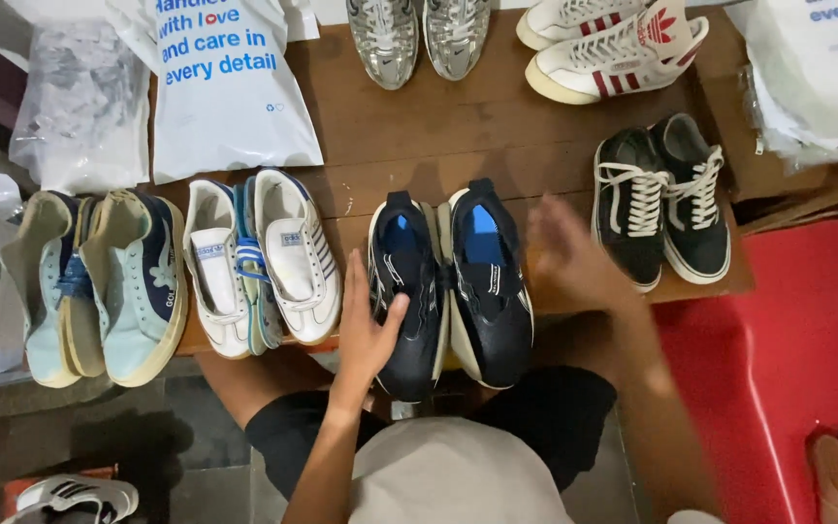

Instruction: The person removes the insole from a dark blue sneaker, places it on the table, and then proceeds to thread the black shoelaces through the eyelets of the shoe. They pull the laces tight and tie a knot to secure them.

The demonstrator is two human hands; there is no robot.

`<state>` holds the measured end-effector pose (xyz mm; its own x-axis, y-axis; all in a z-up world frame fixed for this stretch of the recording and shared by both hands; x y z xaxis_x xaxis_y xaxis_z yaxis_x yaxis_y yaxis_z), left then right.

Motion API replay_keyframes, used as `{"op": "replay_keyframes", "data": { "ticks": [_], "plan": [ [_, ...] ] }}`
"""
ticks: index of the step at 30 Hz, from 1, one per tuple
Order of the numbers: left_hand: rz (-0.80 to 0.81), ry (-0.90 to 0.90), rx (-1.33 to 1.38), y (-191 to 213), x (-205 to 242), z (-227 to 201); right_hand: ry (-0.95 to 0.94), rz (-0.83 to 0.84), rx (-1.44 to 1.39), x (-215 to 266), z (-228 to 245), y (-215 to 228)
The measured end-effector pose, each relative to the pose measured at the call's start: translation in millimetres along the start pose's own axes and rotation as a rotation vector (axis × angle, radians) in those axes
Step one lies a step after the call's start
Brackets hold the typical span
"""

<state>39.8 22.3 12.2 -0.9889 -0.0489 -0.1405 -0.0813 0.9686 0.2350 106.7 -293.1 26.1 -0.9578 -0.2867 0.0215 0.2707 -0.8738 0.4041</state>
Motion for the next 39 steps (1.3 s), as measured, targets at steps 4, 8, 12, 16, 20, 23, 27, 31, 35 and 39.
{"op": "replay_keyframes", "data": {
  "ticks": [4,8,12,16,20,23,27,31,35,39],
  "plan": [
    [-0.021,-0.077,-0.085,-7,3,9,-0.041,0.048,0.319,27,13,-61],
    [0.036,-0.080,-0.076,-13,-13,-9,0.107,-0.235,0.186,28,-16,-80],
    [0.100,-0.189,-0.084,-20,-57,-31,-0.015,-0.410,0.283,9,-32,-69],
    [0.191,-0.073,-0.070,-33,-104,10,-0.218,-0.448,0.204,-8,-19,-64],
    [0.276,-0.053,0.020,-33,-120,15,-0.185,-0.504,0.237,-14,-25,-59],
    [0.234,-0.070,0.097,-20,-107,9,-0.068,-0.601,0.339,-9,-38,-45],
    [0.034,0.008,0.308,-5,-69,15,0.400,-0.739,0.668,4,49,-23],
    [-0.014,-0.148,0.390,-3,-57,28,0.584,-0.312,1.089,-34,64,-44],
    [0.021,-0.191,0.360,-4,-57,27,0.766,-0.086,1.395,-66,45,-72],
    [0.070,-0.169,0.405,-6,-55,29,0.746,-0.055,1.539,-86,25,-87]
  ]
}}
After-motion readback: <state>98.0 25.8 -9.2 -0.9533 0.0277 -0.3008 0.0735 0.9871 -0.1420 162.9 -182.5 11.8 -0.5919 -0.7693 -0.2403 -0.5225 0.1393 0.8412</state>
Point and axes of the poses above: each hand's wrist, its own x-axis away from the middle knuckle, its own y-axis out of the back of the hand, z = x × y, the point moved 5 cm from there along -x, towards the middle knuckle, and after that the axes turned 15 degrees about x, right-handed, at the moved point
